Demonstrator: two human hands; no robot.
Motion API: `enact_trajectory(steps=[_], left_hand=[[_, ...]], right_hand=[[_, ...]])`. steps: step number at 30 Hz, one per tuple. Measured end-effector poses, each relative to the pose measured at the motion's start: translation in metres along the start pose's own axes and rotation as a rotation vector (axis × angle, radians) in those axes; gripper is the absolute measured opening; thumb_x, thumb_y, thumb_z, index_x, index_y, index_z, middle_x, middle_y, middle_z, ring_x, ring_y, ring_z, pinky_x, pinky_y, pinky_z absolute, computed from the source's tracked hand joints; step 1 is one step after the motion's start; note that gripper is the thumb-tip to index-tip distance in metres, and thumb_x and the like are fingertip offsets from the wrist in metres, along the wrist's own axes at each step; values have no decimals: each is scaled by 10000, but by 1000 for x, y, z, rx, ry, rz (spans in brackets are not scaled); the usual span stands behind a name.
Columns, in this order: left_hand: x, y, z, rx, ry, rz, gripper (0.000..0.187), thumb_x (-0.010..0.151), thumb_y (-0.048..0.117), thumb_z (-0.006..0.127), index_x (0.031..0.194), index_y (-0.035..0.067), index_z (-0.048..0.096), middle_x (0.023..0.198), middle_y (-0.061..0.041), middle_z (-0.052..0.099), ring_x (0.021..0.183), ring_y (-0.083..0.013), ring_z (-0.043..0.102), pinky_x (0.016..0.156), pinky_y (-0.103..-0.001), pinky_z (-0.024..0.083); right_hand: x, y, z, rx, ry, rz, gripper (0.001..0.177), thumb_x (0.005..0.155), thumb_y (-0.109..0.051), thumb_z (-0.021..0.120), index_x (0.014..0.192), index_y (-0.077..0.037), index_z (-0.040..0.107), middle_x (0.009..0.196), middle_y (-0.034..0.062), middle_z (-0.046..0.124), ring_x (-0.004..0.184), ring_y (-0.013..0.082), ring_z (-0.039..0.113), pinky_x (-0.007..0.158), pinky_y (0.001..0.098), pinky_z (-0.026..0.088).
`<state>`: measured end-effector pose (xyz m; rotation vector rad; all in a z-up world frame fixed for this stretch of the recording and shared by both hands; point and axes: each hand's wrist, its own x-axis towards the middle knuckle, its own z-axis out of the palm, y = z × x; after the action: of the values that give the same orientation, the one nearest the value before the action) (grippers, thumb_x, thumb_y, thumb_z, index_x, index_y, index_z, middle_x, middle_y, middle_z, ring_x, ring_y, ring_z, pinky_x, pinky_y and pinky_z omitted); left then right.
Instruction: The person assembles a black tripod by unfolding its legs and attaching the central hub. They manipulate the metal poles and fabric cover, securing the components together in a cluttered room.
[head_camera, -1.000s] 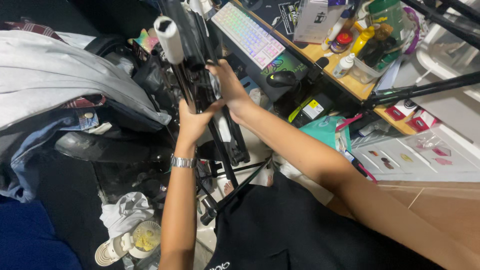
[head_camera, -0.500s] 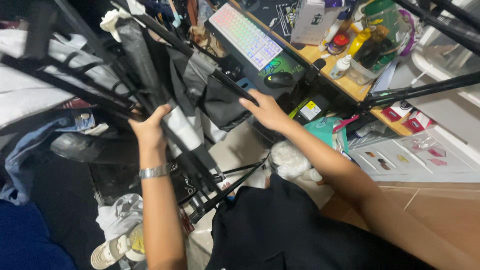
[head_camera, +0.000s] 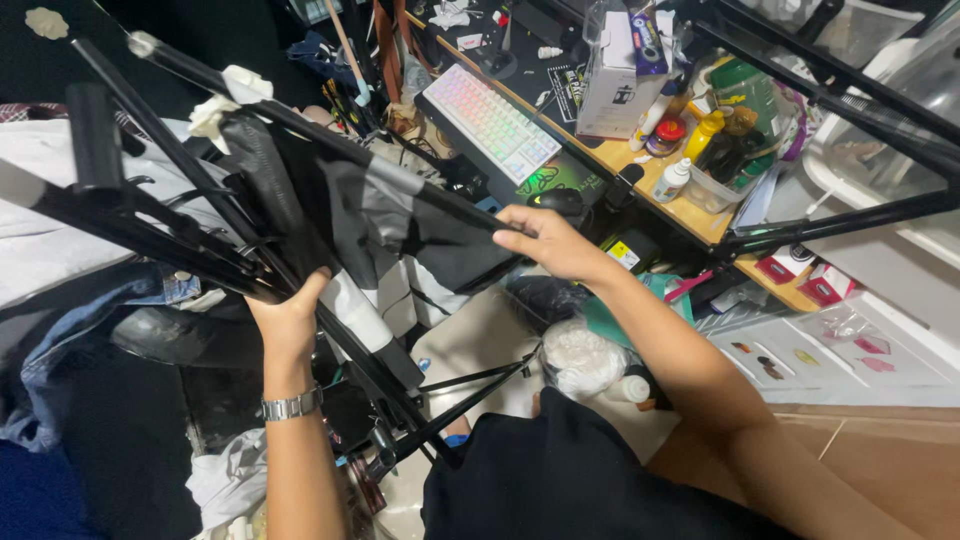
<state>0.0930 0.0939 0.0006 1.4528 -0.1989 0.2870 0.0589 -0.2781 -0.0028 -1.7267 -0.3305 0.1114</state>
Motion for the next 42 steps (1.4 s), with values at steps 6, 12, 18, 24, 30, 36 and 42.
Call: enact_trajectory(steps=[6, 12, 18, 24, 30, 36, 42], left_hand=[[3, -2, -12, -147, 48, -111, 446, 779, -129, 734, 1190, -3, 615, 1080, -50, 672, 929, -170, 677, 833, -295, 554], [-2, -4, -21, -117, 44, -98, 481, 757, -142, 750, 1199, -14, 610, 1120, -62, 675, 972, -182, 690, 854, -299, 572], [-10, -26, -12, -28, 103, -148, 441, 763, -141, 777, 1159, -43, 611, 1070, -80, 679, 903, -191, 681, 810, -306, 567], [-3, -18, -13, -157, 139, -162, 531, 735, -148, 734, 1230, -33, 580, 1048, -81, 660, 878, -218, 681, 775, -330, 576], [14, 2, -20, -285, 234, -101, 647, 706, -146, 725, 1315, -3, 561, 1160, -104, 632, 977, -229, 682, 819, -341, 595], [10, -9, -27, -231, 274, -154, 556, 737, -148, 744, 1259, -43, 585, 1105, -89, 653, 954, -220, 686, 842, -338, 599], [-2, -22, -30, -218, 260, -128, 487, 753, -161, 741, 1201, -36, 595, 1045, -84, 667, 888, -209, 686, 802, -341, 593]], right_hand=[[-19, -27, 11, 552, -274, 63, 324, 1046, -283, 605, 1166, 17, 626, 824, -3, 561, 795, 73, 510, 755, 220, 397], [-37, -21, 14, 381, -164, 143, 357, 1035, -261, 580, 1208, 38, 673, 785, -23, 589, 748, 59, 508, 744, 203, 403], [-33, -13, 18, 351, 54, 99, 345, 1040, -213, 602, 1224, 57, 712, 746, -46, 543, 692, 44, 456, 682, 203, 379], [-32, -27, 28, 484, 90, 285, 333, 1043, -254, 568, 1157, 25, 710, 720, -4, 593, 653, 67, 507, 663, 220, 409], [-52, -20, 45, 700, -4, 336, 362, 1008, -327, 589, 969, 27, 655, 859, 43, 647, 765, 112, 577, 717, 258, 462], [-69, -46, 43, 706, -202, 215, 344, 1035, -293, 598, 1107, 42, 637, 918, 17, 590, 875, 97, 534, 825, 237, 426], [-73, -44, 38, 488, -266, 250, 352, 1052, -288, 578, 1135, 42, 663, 822, -10, 579, 846, 90, 536, 846, 241, 437]])
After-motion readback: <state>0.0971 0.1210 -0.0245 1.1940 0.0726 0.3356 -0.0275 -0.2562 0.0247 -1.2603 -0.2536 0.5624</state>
